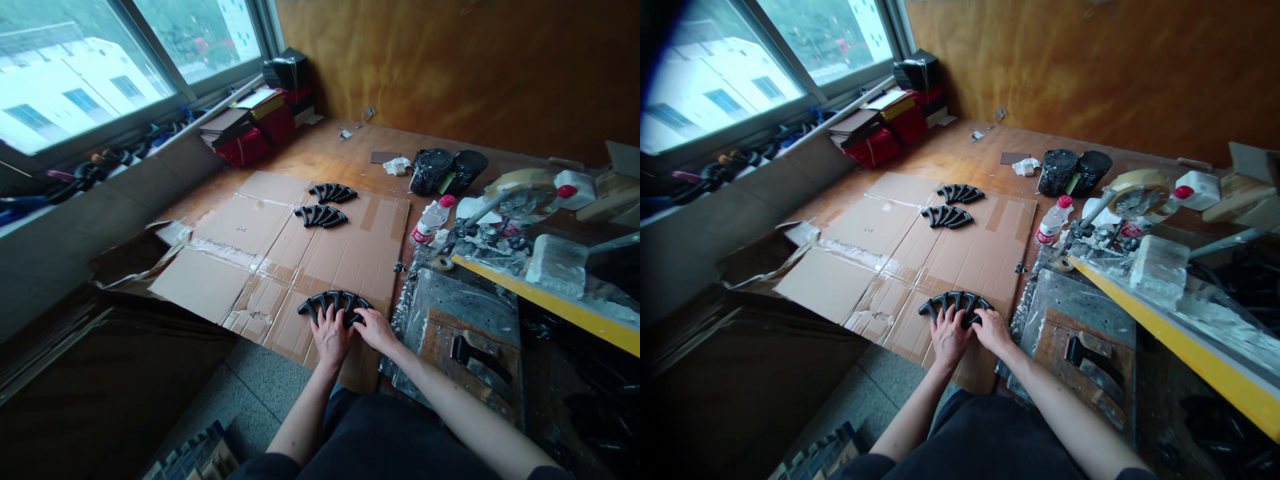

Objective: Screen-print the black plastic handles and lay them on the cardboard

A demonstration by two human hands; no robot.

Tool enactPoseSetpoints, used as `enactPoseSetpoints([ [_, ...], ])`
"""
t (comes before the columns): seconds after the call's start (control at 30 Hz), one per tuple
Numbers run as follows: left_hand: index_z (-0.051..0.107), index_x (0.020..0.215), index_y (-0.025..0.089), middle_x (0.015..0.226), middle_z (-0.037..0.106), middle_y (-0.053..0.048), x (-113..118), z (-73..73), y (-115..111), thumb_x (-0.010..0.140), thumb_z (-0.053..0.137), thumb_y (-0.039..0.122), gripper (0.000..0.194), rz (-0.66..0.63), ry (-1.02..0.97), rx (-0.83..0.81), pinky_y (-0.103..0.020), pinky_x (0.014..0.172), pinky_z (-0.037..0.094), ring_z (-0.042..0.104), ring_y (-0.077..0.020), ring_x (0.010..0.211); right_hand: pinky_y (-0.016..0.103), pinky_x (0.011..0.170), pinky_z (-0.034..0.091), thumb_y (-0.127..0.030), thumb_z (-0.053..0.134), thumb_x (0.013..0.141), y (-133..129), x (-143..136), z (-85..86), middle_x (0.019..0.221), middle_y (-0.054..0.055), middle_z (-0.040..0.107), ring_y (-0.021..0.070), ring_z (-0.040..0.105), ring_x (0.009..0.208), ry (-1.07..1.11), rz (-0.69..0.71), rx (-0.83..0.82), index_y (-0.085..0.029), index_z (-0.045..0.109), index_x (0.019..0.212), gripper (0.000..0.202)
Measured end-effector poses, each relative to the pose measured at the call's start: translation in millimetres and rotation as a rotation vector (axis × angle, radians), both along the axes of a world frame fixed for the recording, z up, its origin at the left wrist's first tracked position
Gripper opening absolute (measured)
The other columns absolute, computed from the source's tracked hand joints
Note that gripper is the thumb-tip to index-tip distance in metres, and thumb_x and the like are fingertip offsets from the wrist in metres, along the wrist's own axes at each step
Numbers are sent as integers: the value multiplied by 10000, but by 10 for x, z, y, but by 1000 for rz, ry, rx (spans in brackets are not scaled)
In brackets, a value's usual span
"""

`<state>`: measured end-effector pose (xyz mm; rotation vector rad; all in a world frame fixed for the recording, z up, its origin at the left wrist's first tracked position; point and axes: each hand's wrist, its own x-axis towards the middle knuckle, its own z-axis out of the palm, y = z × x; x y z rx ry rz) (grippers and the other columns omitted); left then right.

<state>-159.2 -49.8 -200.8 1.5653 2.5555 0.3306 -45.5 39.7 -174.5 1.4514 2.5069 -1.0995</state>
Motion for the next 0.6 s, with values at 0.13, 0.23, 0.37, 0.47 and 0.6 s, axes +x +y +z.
enactPoseSetpoints([
  [0.13, 657, 1177, 248, 1373, 553, -92, -427, -61, 143, 746, 681, 464, 483, -119, 24, 69, -558, 1064, 292, 400, -377, 1309, 344, 939, 427, -241, 585, 841, -119, 21, 58, 1085, 76, 668, 226, 594, 1010, 127, 61, 78, -177, 554, 1242, 408],
  [0.23, 665, 1173, 249, 1373, 560, -78, -960, -41, 487, 736, 680, 513, 511, -175, 52, 100, -520, 1059, 317, 415, -370, 1302, 401, 997, 402, -273, 622, 820, -238, 52, 44, 1146, 113, 646, 271, 547, 1118, 138, 174, 107, -155, 584, 1169, 371],
  [0.37, 667, 1173, 237, 1391, 544, -73, -1668, 54, 1208, 734, 671, 542, 534, -166, 70, 66, -476, 1051, 338, 411, -360, 1303, 437, 1107, 309, -317, 656, 792, -314, 117, -73, 1390, 143, 510, 319, 386, 1326, 66, 270, 78, -141, 581, 1237, 484],
  [0.47, 659, 1174, 237, 1387, 542, -81, -2009, 91, 1643, 720, 681, 544, 549, -166, 57, 8, -453, 1045, 346, 407, -343, 1304, 433, 1146, 265, -309, 664, 781, -303, 142, -147, 1478, 136, 416, 318, 318, 1380, 34, 277, 52, -127, 545, 1305, 567],
  [0.6, 628, 1201, 234, 1389, 529, -87, -2185, 33, 1826, 737, 649, 556, 566, -246, 73, -19, -461, 1058, 337, 406, -323, 1305, 430, 1140, 284, -355, 678, 783, -257, 99, -132, 1432, 155, 471, 309, 357, 1365, 49, 257, 50, -120, 581, 1263, 544],
])
